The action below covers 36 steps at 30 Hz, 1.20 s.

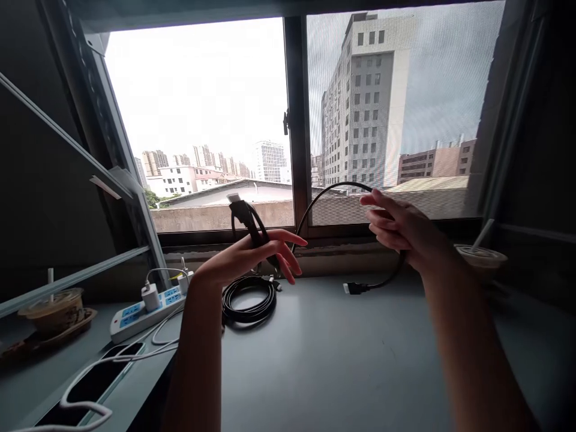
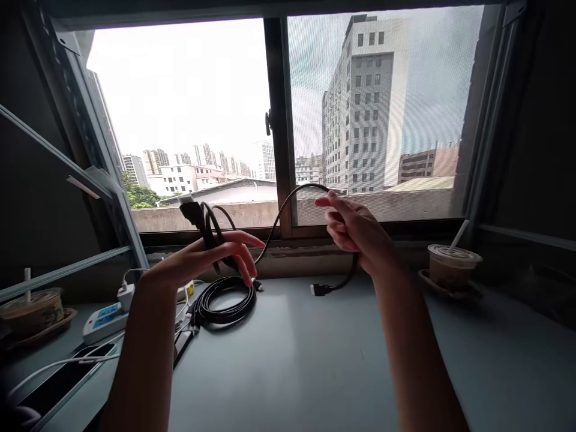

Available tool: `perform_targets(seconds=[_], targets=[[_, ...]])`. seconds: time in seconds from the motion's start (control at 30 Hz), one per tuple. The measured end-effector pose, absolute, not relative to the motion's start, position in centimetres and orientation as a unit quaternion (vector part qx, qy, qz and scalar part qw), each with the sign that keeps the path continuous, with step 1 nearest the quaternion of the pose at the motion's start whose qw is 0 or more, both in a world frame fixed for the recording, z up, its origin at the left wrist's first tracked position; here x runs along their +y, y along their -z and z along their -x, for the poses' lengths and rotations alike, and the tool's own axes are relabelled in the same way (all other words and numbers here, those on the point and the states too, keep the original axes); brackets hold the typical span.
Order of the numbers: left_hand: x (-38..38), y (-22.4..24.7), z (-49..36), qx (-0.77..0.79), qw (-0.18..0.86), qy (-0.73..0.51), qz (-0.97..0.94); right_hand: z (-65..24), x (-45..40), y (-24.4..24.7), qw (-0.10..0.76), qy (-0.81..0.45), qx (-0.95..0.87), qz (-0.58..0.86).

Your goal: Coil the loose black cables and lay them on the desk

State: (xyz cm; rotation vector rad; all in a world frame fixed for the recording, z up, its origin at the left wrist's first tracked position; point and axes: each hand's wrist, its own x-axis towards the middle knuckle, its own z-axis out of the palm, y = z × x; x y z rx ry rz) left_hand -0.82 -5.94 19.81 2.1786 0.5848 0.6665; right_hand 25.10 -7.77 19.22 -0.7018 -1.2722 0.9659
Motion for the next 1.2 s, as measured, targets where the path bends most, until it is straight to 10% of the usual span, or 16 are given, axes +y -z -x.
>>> perform_targets(seconds=[0.6, 1.2], targets=[[-2.4, -19.0, 1.2, 0.348, 0.278, -0.665, -0.599, -26.2, -6.6, -19.0, 0.774, -0.092, -0.526, 0.34], [-5.6, -20.3, -0.6, 0.128, 0.229, -0.793, -0.55, -25.2, -7.3, -18.7, 0.557, -0.374, -0.635, 0.384]])
